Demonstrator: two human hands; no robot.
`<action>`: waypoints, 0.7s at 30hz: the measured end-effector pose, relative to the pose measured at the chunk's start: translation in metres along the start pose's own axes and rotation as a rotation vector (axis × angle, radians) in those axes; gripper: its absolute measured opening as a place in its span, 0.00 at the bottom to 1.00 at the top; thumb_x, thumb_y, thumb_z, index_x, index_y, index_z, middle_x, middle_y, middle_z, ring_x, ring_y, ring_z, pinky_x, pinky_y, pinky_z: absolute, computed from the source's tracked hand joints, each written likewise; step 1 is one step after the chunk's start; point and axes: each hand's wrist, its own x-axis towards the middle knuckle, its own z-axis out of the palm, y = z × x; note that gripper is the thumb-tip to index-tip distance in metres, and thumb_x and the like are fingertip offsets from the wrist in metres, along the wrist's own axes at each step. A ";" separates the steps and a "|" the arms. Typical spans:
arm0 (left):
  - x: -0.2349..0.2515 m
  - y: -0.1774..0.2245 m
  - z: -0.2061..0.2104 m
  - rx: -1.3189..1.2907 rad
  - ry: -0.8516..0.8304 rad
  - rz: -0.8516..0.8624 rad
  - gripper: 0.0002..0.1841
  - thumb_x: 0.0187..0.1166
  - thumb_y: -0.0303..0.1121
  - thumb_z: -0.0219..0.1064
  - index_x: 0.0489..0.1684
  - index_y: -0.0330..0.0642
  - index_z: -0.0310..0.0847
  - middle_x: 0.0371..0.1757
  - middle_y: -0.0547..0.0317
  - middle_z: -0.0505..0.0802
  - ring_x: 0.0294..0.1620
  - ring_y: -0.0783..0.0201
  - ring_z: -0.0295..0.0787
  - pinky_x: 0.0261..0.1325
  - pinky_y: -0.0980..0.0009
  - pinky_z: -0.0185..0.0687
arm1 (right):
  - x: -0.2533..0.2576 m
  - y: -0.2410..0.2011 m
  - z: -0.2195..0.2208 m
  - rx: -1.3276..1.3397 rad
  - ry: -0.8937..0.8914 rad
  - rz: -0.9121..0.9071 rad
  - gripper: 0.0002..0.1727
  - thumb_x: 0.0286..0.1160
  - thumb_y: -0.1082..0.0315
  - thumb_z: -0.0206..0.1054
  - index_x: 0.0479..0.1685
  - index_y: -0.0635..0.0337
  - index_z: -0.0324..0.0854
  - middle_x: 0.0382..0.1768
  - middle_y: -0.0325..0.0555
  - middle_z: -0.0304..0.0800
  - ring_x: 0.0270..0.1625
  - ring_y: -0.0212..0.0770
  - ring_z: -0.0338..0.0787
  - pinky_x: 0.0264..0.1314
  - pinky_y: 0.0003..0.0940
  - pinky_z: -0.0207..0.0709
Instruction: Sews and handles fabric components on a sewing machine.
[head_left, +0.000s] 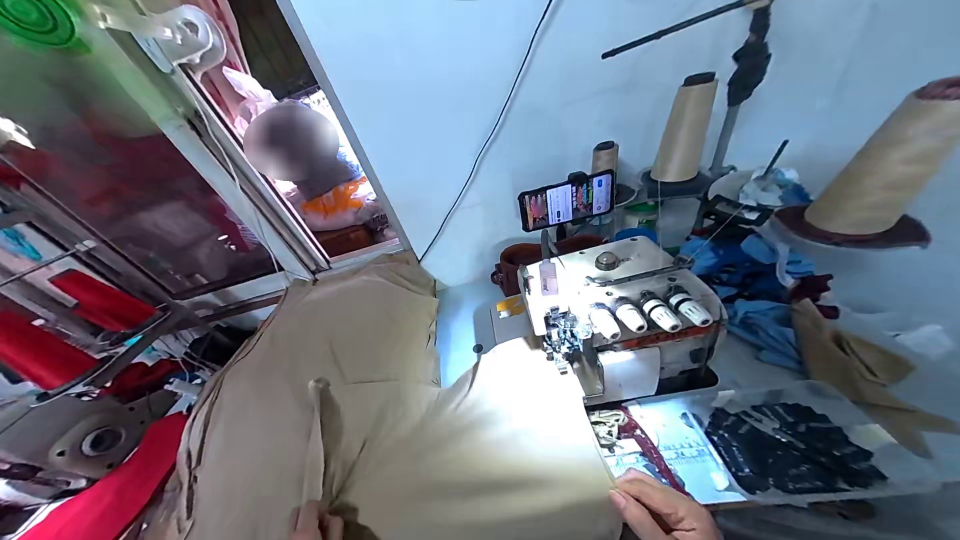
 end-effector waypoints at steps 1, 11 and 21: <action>-0.001 -0.003 0.003 -0.003 0.004 0.027 0.14 0.77 0.26 0.63 0.50 0.19 0.83 0.53 0.21 0.88 0.51 0.25 0.88 0.54 0.30 0.80 | 0.001 -0.001 0.001 0.000 -0.008 0.011 0.10 0.75 0.75 0.64 0.30 0.72 0.89 0.31 0.40 0.88 0.35 0.17 0.81 0.40 0.12 0.74; -0.017 -0.006 0.040 -0.169 0.275 -0.094 0.31 0.67 0.23 0.74 0.73 0.21 0.71 0.72 0.08 0.69 0.66 0.11 0.72 0.65 0.27 0.74 | 0.034 0.037 0.033 -0.041 0.128 -0.007 0.12 0.69 0.72 0.59 0.32 0.61 0.90 0.33 0.34 0.90 0.37 0.18 0.86 0.41 0.15 0.80; -0.027 -0.027 0.029 -0.153 0.227 -0.085 0.16 0.79 0.22 0.60 0.58 0.17 0.78 0.55 0.19 0.86 0.57 0.25 0.85 0.60 0.34 0.79 | -0.036 0.051 0.012 -0.070 -0.031 -0.046 0.11 0.68 0.77 0.61 0.28 0.72 0.88 0.32 0.48 0.89 0.40 0.23 0.86 0.46 0.14 0.78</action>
